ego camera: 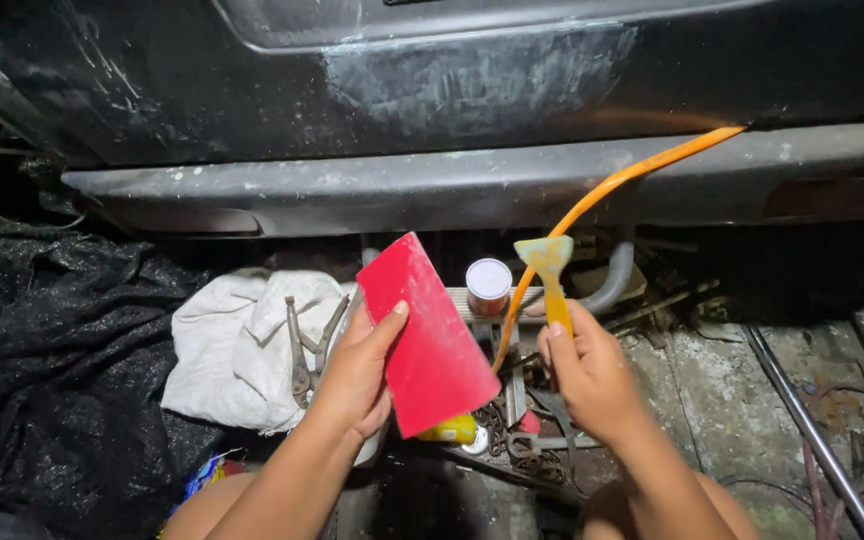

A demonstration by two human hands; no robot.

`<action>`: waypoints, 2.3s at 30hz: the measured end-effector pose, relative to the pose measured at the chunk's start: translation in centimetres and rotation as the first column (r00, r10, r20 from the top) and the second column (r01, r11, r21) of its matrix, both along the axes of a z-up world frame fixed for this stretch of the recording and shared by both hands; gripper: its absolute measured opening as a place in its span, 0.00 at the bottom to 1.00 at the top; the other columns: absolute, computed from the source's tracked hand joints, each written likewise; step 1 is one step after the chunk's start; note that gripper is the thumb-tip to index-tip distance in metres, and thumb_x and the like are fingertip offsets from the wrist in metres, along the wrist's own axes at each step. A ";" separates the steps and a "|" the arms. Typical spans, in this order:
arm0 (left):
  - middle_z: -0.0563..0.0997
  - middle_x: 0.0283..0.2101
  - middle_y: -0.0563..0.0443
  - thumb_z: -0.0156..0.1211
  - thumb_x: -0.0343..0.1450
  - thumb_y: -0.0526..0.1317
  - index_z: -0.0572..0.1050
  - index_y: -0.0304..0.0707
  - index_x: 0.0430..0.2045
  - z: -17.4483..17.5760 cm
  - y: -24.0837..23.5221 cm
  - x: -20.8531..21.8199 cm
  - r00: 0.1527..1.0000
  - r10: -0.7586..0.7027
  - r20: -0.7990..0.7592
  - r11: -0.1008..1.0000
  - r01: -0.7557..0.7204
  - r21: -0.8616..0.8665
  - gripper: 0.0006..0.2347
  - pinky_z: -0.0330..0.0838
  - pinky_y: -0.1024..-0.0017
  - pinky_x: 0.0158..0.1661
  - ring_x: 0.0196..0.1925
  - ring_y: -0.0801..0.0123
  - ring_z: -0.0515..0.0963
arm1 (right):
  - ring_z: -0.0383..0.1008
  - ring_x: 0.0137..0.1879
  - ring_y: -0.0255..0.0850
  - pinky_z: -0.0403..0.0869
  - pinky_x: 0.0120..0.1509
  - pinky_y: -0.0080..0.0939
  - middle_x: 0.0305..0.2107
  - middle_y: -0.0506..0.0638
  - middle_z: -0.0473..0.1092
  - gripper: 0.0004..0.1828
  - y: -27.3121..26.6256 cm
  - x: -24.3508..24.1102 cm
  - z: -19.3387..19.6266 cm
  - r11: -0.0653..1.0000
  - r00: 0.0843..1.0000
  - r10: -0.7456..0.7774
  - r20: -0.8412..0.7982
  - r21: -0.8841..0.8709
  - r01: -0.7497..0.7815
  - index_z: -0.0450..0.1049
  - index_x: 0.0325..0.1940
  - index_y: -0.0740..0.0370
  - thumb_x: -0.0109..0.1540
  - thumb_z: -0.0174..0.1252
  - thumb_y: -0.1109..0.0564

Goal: The person scoops a white substance from a small container using a yellow scraper and applies it to a red rectangular board. They then spread the substance onto the rear bumper of a car and smooth it with their hand.

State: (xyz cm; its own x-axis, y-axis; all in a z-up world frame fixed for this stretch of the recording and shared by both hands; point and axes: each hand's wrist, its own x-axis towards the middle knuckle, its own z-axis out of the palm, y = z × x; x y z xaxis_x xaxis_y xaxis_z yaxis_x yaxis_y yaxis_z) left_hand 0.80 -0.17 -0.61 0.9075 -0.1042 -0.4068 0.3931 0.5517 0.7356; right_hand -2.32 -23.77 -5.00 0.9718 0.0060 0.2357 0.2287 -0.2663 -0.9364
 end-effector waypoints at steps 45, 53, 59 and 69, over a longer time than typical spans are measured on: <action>0.86 0.51 0.45 0.65 0.61 0.41 0.71 0.42 0.63 4.8 0.6 -1.2 0.938 -0.345 0.045 0.878 0.305 0.368 0.31 0.82 0.67 0.40 0.43 0.65 0.86 | 0.45 0.15 0.28 0.49 0.16 0.24 0.11 0.40 0.48 0.24 2.4 3.3 -3.9 0.398 0.788 0.595 -0.158 0.910 -0.118 0.62 0.23 0.60 0.71 0.49 0.48; 0.83 0.44 0.45 0.66 0.62 0.43 0.69 0.40 0.63 1.5 1.2 -0.5 0.937 -0.305 0.171 0.948 0.282 0.149 0.30 0.79 0.71 0.30 0.30 0.69 0.81 | 0.43 0.15 0.26 0.46 0.16 0.25 0.12 0.38 0.46 0.19 3.5 3.3 -3.9 0.490 0.737 0.613 -0.284 0.868 -0.073 0.63 0.27 0.57 0.69 0.53 0.49; 0.84 0.45 0.41 0.69 0.60 0.44 0.67 0.39 0.63 2.3 1.7 -0.6 0.908 -0.256 0.332 0.965 0.222 0.137 0.33 0.80 0.65 0.36 0.35 0.64 0.83 | 0.44 0.16 0.30 0.48 0.20 0.31 0.11 0.40 0.47 0.24 5.7 2.5 -2.6 0.798 0.763 0.427 -0.486 0.599 -0.065 0.61 0.25 0.57 0.69 0.55 0.44; 0.85 0.30 0.35 0.67 0.68 0.37 0.70 0.35 0.53 1.4 1.7 -0.4 0.892 -0.058 0.449 0.853 -0.189 0.486 0.20 0.79 0.68 0.24 0.23 0.59 0.83 | 0.46 0.15 0.25 0.53 0.18 0.25 0.13 0.37 0.43 0.23 2.3 1.3 -1.6 0.760 0.934 0.167 -0.316 0.645 0.082 0.68 0.30 0.67 0.72 0.51 0.47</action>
